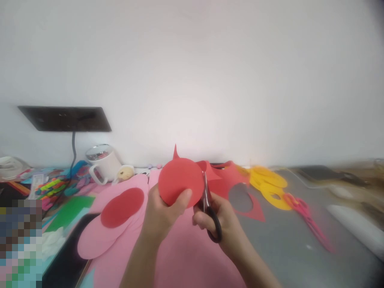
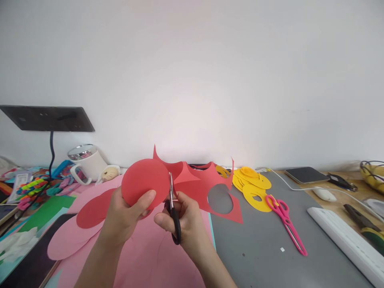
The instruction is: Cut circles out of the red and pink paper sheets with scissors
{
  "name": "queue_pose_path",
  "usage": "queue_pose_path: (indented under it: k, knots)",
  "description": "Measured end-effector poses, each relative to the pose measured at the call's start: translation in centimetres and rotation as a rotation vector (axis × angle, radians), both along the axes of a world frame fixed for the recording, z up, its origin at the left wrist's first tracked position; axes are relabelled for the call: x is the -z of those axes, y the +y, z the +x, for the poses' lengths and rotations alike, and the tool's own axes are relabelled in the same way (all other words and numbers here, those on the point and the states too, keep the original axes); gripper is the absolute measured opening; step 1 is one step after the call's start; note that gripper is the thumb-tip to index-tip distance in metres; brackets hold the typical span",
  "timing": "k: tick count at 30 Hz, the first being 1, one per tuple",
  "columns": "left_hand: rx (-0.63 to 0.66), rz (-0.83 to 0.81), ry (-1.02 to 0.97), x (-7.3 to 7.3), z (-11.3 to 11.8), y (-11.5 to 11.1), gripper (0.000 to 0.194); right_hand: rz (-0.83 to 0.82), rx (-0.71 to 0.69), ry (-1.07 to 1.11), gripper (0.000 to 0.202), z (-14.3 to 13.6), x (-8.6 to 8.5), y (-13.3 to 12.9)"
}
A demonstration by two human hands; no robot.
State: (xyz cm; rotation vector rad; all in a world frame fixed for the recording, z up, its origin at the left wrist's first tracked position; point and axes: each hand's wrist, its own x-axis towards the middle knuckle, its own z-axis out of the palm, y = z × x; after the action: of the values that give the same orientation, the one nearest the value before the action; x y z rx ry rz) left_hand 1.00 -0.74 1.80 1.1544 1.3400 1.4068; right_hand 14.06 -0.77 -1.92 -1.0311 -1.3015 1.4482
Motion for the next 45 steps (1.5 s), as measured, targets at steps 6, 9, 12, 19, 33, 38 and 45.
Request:
queue_pose_path:
  k: [6,9,12,19,33,38,45]
  knots:
    - [-0.005,0.018,-0.020,-0.1,-0.1,0.0,0.028,-0.014,-0.012,0.012,0.019,0.0,-0.2,0.0]
    - [-0.004,0.033,-0.012,-0.1,-0.1,0.1,0.029,-0.021,-0.012,0.017,0.019,0.0,-0.3,0.0]
    - [-0.019,0.043,-0.006,0.1,-0.1,0.1,0.029,-0.025,-0.012,0.019,0.019,0.0,-0.2,-0.1]
    - [-0.041,0.045,0.011,0.4,-0.3,0.2,0.027,-0.060,0.002,0.018,0.015,-0.1,-0.4,-0.2]
    - [-0.053,0.091,-0.012,0.7,-0.5,0.4,0.033,-0.086,-0.044,0.006,0.012,0.0,-0.2,-0.4]
    - [-0.067,0.077,-0.008,1.0,-0.8,0.5,0.035,-0.074,-0.087,0.109,0.008,0.2,0.4,0.0]
    - [-0.047,0.040,-0.110,1.2,-0.8,0.6,0.035,-0.035,0.040,0.210,0.011,0.2,0.5,0.3]
